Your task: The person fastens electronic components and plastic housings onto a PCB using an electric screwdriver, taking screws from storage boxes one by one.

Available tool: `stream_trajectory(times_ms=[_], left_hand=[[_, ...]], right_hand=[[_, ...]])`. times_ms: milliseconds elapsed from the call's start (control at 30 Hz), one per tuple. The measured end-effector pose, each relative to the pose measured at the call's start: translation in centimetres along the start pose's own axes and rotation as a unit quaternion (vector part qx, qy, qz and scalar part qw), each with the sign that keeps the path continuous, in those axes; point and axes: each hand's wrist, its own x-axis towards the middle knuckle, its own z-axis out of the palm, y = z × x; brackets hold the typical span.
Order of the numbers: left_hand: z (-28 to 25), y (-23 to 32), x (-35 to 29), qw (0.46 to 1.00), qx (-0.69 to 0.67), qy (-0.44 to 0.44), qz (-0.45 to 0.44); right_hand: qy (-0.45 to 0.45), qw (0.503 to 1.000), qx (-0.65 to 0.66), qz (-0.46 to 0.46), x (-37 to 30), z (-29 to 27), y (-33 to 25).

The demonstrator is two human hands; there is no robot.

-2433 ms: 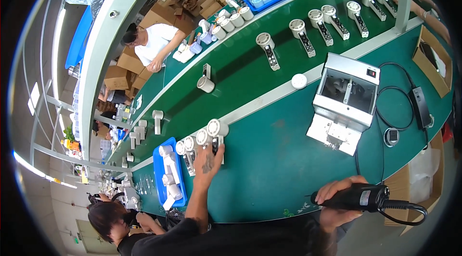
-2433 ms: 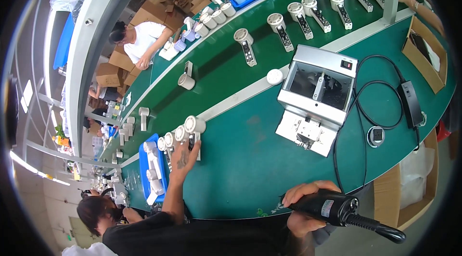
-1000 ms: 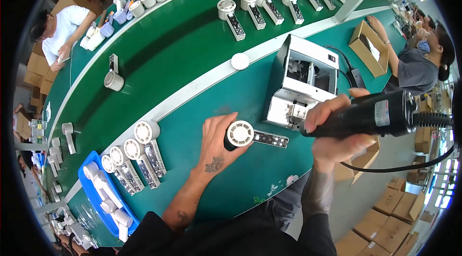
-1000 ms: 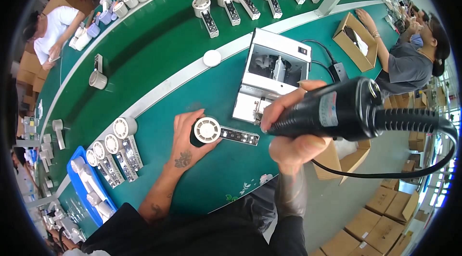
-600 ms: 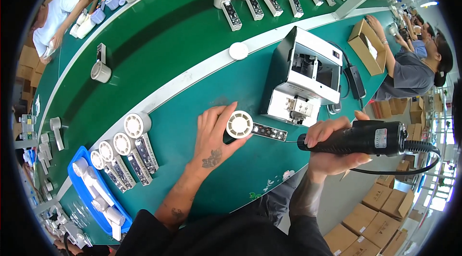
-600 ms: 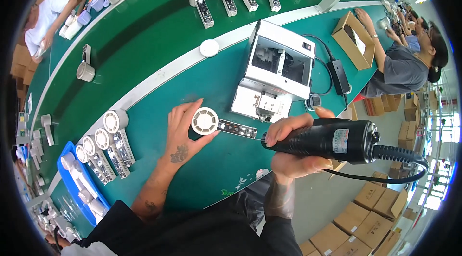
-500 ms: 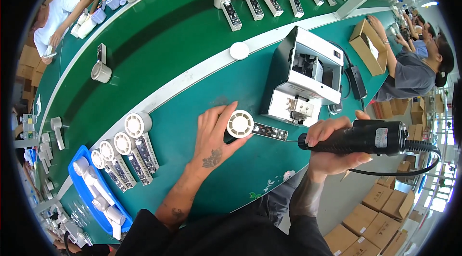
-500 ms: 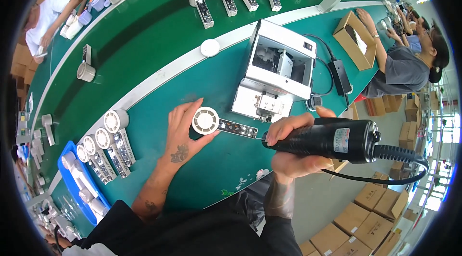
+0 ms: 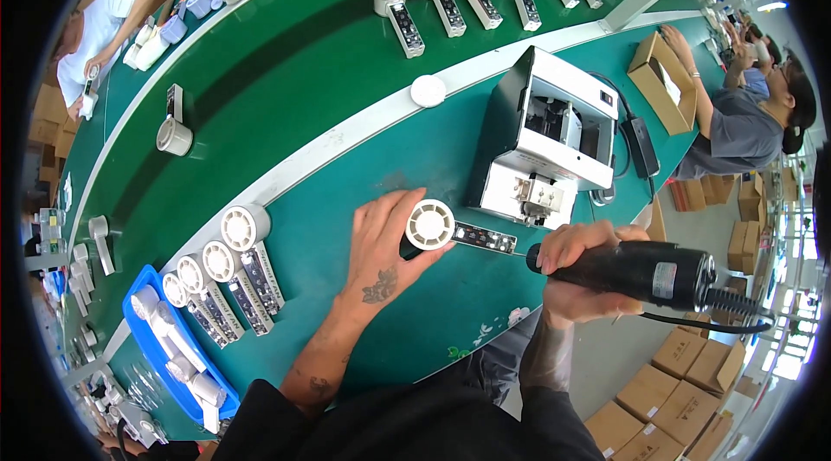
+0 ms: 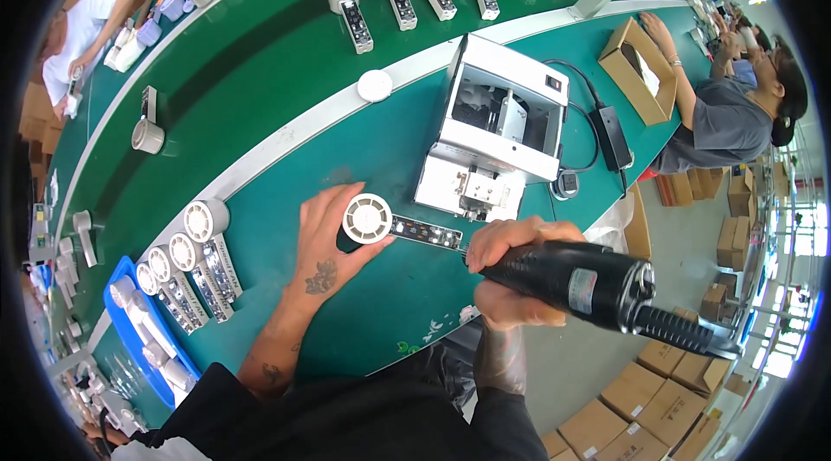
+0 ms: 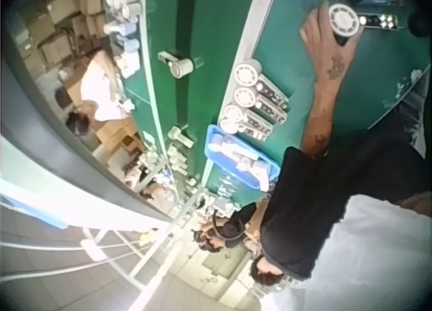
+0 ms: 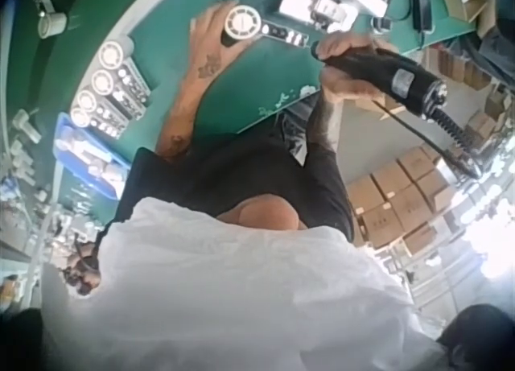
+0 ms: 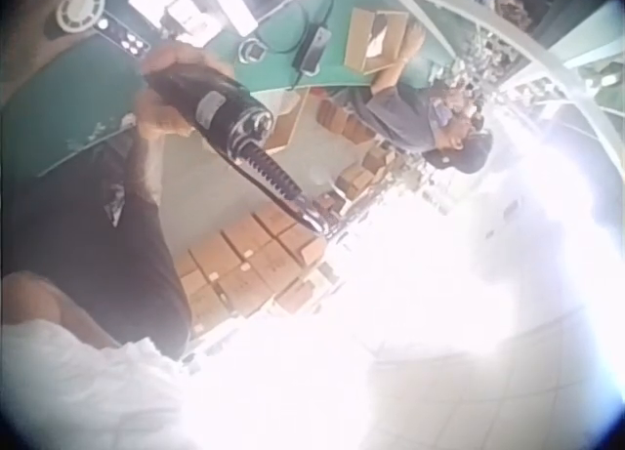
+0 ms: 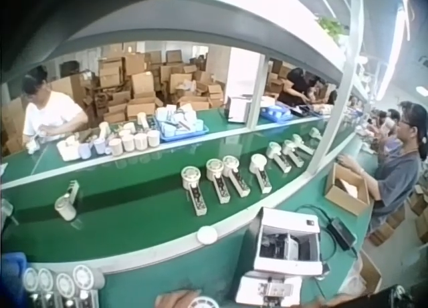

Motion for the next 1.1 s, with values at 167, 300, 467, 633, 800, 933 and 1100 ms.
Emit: stream_trajectory(times_ms=[167,300,467,633,800,933,1100], left_hand=[[-0.2,0.0,0.0,0.999,-0.022,-0.04,-0.009],[-0.3,-0.1,-0.2,0.999,-0.027,-0.041,0.0],[0.2,-0.2,-0.5,0.999,-0.045,-0.01,0.004],[0.1,-0.1,-0.6,0.999,-0.048,-0.007,0.002],[0.1,-0.3,-0.6,0.999,-0.042,-0.006,0.005],[0.0,-0.2,-0.6,0.999,-0.043,-0.008,0.0],[0.2,-0.3,-0.5,0.999,-0.042,-0.008,-0.001]], right_hand=[[-0.012,0.999,0.008,-0.035,-0.4,-0.6,-0.2],[-0.005,0.998,0.038,-0.056,2.3,0.5,-3.3],[0.07,0.993,-0.09,-0.031,6.4,3.5,-3.3],[0.015,0.99,-0.142,-0.004,5.7,3.4,-1.7],[0.017,0.994,-0.1,0.029,3.5,2.9,-2.1],[0.027,0.995,-0.095,0.033,3.7,2.2,-1.0],[0.034,0.994,-0.089,0.045,3.4,1.6,0.1]])
